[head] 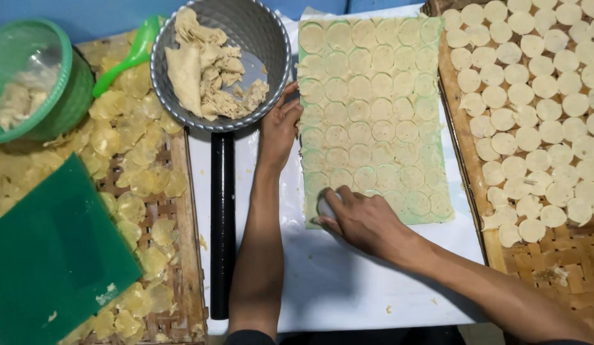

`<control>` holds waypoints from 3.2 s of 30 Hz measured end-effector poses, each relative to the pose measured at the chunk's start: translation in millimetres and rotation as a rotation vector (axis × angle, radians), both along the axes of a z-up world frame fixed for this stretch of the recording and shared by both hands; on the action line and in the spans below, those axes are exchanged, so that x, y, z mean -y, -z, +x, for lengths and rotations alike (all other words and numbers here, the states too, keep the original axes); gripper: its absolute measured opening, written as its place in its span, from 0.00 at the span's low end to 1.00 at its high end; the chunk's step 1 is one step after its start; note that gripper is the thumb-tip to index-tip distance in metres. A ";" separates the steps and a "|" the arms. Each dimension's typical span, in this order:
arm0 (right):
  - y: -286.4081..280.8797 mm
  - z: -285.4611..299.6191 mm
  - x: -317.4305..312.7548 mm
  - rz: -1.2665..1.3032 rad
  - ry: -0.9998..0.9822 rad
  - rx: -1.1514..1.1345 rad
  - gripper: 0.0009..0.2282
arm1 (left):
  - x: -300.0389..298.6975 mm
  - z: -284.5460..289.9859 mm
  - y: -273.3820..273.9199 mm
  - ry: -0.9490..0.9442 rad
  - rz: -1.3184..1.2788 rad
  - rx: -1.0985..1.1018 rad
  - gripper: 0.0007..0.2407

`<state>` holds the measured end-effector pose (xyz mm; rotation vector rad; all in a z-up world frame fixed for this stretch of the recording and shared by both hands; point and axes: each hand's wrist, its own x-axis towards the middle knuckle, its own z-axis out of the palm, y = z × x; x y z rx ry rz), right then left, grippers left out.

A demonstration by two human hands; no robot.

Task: Flattening dough with a rolling pin, cutting out circular shapes using a cutter, and placing them onto a tray.

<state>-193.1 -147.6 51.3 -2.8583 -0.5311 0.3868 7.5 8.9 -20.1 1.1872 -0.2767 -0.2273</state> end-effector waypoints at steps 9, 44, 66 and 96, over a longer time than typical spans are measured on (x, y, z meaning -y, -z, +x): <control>-24.4 -36.3 109.7 0.180 0.430 0.039 0.21 | -0.1 -13.9 -1.7 0.109 -0.007 -0.257 0.16; 38.7 -45.5 155.4 0.509 0.211 0.352 0.23 | -82.4 -142.4 -143.2 -0.093 0.263 -0.020 0.14; -71.7 -324.8 188.5 0.899 0.992 -0.044 0.15 | 248.7 -318.0 -73.2 0.098 -0.209 -0.710 0.04; -14.5 -261.1 222.0 0.240 1.004 0.515 0.11 | 220.2 -318.4 -23.1 0.289 0.028 -0.571 0.05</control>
